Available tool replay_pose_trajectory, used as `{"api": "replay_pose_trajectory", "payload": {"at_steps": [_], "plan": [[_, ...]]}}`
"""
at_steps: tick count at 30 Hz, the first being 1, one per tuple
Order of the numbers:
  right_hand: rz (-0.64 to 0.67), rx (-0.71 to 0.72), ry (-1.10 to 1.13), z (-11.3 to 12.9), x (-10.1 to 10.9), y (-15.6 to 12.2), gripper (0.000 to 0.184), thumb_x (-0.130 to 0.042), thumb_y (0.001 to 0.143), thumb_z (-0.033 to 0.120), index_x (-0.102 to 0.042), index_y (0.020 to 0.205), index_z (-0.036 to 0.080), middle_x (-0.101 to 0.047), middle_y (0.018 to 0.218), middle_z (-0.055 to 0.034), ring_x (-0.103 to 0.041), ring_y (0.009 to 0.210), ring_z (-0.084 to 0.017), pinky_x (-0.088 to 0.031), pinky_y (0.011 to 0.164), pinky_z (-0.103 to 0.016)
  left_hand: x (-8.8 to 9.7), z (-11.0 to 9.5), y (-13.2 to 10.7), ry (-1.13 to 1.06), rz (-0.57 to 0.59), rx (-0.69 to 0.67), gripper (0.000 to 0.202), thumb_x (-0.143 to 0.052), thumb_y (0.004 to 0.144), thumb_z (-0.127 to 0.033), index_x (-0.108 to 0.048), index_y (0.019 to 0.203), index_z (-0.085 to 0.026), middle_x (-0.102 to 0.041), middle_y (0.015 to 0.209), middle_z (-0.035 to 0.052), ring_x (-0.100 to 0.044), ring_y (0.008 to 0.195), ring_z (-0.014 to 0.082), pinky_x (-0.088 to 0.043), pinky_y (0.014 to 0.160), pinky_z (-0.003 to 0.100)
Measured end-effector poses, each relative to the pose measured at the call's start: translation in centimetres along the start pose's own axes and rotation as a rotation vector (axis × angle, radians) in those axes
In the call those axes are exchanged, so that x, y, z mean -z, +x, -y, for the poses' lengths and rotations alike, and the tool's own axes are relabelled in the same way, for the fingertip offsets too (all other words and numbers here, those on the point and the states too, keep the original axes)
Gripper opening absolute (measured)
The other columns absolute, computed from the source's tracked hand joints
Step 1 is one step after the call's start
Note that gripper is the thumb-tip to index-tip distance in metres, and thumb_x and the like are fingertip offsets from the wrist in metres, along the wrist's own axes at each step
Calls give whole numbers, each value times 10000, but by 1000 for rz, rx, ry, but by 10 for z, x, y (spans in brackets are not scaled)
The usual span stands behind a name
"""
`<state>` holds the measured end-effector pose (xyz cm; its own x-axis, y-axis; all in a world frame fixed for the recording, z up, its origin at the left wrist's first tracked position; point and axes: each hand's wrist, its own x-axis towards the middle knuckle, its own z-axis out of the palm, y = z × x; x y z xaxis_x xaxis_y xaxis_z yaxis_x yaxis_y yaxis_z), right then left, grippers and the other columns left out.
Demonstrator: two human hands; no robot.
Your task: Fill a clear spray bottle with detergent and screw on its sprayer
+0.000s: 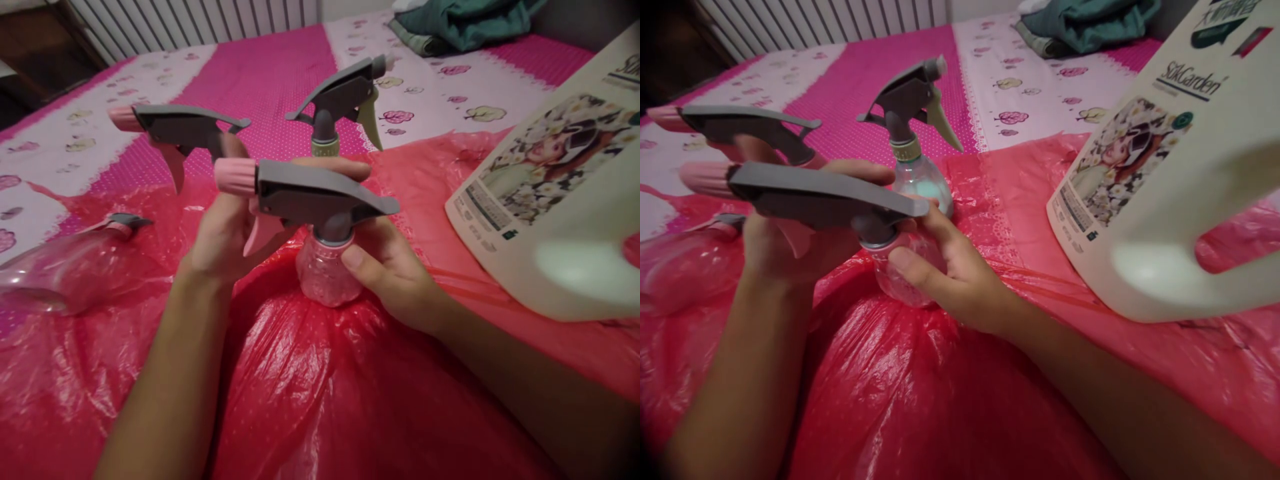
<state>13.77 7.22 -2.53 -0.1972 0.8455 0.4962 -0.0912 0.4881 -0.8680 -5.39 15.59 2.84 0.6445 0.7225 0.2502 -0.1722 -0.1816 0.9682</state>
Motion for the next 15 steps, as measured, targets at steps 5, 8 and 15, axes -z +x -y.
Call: {"api": "replay_pose_trajectory", "payload": {"at_steps": [5, 8, 15], "plan": [[4, -41, -14, 4, 0, -1, 301, -573, 1064, 431, -585, 1357, 364, -654, 1417, 45, -586, 1393, -166, -431, 1249, -355, -10, -2, 3, -14, 66, -46, 489, -843, 833, -502, -749, 1264, -292, -821, 1055, 36, -749, 1203, 330, -626, 1049, 454], [8, -46, -23, 3, 0, 0, 329, -571, 1058, 465, -565, 1371, 362, -650, 1417, 41, -586, 1391, -172, -439, 1244, -379, -4, 0, -1, 6, 112, -52, 467, -831, 865, -376, -725, 1312, -297, -814, 1127, 39, -730, 1245, 317, -635, 1039, 417], [5, -58, 3, 0, 2, -2, 325, -606, 1037, 392, -545, 1355, 374, -636, 1379, 19, -568, 1375, -197, -433, 1238, -362, 9, 3, 3, 182, 233, -137, 649, -913, 737, -283, -690, 1343, -345, -800, 1125, 49, -776, 1054, 277, -651, 895, 366]]}}
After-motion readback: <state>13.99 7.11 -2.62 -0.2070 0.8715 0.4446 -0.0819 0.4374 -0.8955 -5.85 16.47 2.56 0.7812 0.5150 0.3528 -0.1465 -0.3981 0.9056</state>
